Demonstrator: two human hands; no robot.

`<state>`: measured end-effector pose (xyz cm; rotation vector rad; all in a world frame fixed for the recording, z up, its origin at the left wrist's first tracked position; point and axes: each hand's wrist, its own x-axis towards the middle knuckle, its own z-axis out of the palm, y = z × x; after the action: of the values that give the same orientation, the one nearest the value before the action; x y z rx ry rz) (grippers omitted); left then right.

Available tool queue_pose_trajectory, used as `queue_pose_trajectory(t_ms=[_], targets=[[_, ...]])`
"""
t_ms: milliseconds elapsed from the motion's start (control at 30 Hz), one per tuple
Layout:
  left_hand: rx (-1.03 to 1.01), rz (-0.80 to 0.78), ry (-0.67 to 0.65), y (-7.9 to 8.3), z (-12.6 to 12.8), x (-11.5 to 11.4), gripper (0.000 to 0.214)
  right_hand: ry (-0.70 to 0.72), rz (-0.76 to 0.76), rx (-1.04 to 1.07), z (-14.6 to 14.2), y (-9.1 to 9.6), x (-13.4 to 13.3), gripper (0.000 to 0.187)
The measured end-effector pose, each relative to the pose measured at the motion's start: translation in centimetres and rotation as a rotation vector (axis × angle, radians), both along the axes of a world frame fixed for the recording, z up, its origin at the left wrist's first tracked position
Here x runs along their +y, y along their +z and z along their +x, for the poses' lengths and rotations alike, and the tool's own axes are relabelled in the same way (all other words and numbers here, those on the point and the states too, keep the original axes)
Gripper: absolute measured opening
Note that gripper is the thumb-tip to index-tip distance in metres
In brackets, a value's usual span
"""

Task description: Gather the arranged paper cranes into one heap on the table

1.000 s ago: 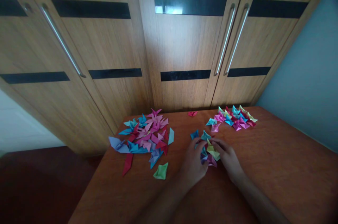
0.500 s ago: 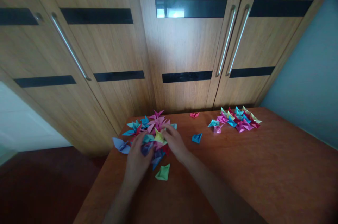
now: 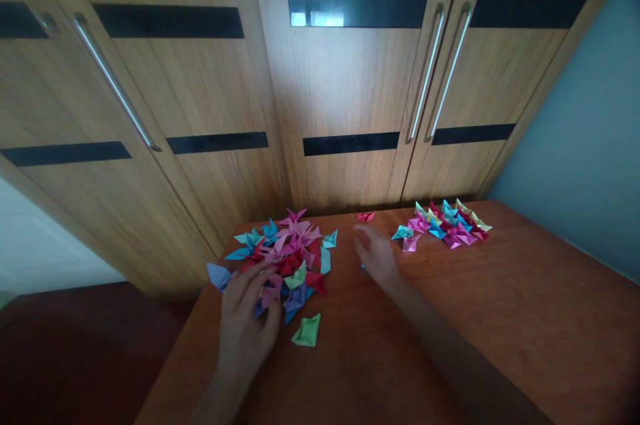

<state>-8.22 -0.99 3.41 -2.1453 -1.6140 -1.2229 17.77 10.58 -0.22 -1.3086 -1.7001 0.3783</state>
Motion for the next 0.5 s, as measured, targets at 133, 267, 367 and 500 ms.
queue_pose_trajectory(t_ms=[133,267,367,500], targets=[[0.069,-0.091,-0.155,-0.2,3.6,0.2,0.036,-0.151,-0.057,-0.364,5.0,-0.8,3.3,0.039],[0.147,-0.199,-0.278,-1.0,6.5,0.1,0.038,-0.111,-0.121,-0.563,5.8,-0.8,6.3,0.044],[0.221,-0.291,-0.315,-1.5,7.5,-0.1,0.039,-0.074,-0.152,-0.607,5.1,-0.7,8.4,0.046],[0.29,-0.386,-0.314,-1.8,7.3,-0.3,0.036,-0.029,-0.206,-0.653,4.4,-0.6,9.7,0.039]])
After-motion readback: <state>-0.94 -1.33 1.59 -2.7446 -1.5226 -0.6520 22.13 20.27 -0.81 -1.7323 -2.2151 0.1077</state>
